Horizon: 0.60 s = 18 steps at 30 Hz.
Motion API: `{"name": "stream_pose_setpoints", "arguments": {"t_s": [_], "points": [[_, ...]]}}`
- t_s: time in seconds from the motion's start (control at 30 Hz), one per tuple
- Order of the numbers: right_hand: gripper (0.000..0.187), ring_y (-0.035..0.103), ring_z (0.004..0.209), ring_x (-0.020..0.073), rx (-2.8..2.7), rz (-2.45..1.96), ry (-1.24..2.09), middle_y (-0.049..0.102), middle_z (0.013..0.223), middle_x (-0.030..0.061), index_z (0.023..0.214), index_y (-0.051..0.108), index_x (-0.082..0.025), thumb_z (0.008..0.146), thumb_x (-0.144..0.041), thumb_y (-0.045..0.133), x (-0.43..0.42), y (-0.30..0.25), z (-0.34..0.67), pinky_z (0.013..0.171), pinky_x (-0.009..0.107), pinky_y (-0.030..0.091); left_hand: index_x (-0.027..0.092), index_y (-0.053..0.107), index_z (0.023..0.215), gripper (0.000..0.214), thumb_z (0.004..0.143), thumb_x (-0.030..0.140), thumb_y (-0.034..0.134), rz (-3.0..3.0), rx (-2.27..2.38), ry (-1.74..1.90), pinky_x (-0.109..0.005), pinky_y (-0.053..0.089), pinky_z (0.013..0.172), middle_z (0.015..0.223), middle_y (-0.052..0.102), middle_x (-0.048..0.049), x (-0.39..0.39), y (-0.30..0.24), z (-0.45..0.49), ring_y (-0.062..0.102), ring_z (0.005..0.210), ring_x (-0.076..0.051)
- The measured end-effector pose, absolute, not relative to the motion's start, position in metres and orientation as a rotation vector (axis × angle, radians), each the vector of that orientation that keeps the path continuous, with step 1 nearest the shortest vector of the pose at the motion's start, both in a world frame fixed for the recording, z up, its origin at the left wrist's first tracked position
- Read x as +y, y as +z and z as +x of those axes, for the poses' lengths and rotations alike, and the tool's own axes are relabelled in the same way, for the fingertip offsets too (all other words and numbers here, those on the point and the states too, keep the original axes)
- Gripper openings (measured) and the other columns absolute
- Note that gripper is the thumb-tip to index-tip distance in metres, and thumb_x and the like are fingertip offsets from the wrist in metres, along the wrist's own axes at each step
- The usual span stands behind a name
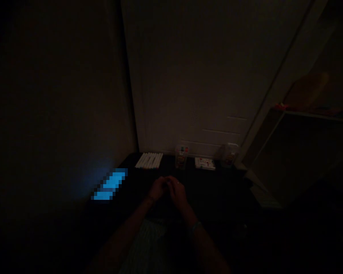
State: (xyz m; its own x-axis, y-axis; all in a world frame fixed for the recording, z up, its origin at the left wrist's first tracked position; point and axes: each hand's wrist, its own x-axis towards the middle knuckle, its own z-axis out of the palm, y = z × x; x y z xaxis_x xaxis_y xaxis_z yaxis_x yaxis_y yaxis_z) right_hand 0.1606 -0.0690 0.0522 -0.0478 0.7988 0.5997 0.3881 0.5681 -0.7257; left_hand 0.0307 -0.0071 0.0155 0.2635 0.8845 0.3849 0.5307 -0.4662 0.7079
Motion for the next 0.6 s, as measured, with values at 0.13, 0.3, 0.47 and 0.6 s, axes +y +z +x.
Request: {"name": "stream_pose_setpoints", "arguments": {"t_s": [0.13,0.3,0.47,0.6], "points": [[0.030,0.054,0.096,0.0180,-1.652,-1.066,0.394,0.059,0.103,0.0054,0.107,0.053,-0.023,0.085,-0.030,0.035,-0.068,0.043,0.160,0.086,0.032,0.041,0.022,0.063,0.090,0.027,0.064,0.015,0.062,2.086,1.213,1.107,-0.035,0.039,0.087,0.094,0.062,-0.0037,-0.005,0.014,0.030,0.053,0.092,-0.018],[0.028,0.053,0.096,0.0179,-1.726,-1.079,0.365,0.058,0.103,0.0051,0.106,0.054,-0.023,0.084,-0.028,0.037,-0.067,0.041,0.157,0.086,0.031,0.040,0.019,0.062,0.090,0.029,0.063,0.011,0.060,2.075,1.236,1.097,-0.036,0.038,0.088,0.096,0.061,-0.0049,0.000,0.008,0.030,0.052,0.094,-0.019],[0.030,0.053,0.096,0.0176,-1.749,-1.074,0.338,0.058,0.104,0.0051,0.109,0.053,-0.023,0.083,-0.027,0.039,-0.072,0.047,0.156,0.086,0.030,0.040,0.019,0.062,0.090,0.030,0.061,0.010,0.059,1.991,1.186,1.165,-0.039,0.036,0.092,0.099,0.061,-0.0047,-0.001,0.002,0.029,0.052,0.097,-0.019],[0.028,0.055,0.090,0.0175,-1.773,-1.099,0.302,0.060,0.100,0.0051,0.106,0.055,-0.022,0.080,-0.032,0.046,-0.073,0.047,0.156,0.081,0.028,0.042,0.019,0.062,0.091,0.030,0.062,0.013,0.057,1.926,1.091,1.212,-0.036,0.038,0.089,0.097,0.061,-0.0048,-0.005,0.007,0.028,0.054,0.094,-0.018]]}}
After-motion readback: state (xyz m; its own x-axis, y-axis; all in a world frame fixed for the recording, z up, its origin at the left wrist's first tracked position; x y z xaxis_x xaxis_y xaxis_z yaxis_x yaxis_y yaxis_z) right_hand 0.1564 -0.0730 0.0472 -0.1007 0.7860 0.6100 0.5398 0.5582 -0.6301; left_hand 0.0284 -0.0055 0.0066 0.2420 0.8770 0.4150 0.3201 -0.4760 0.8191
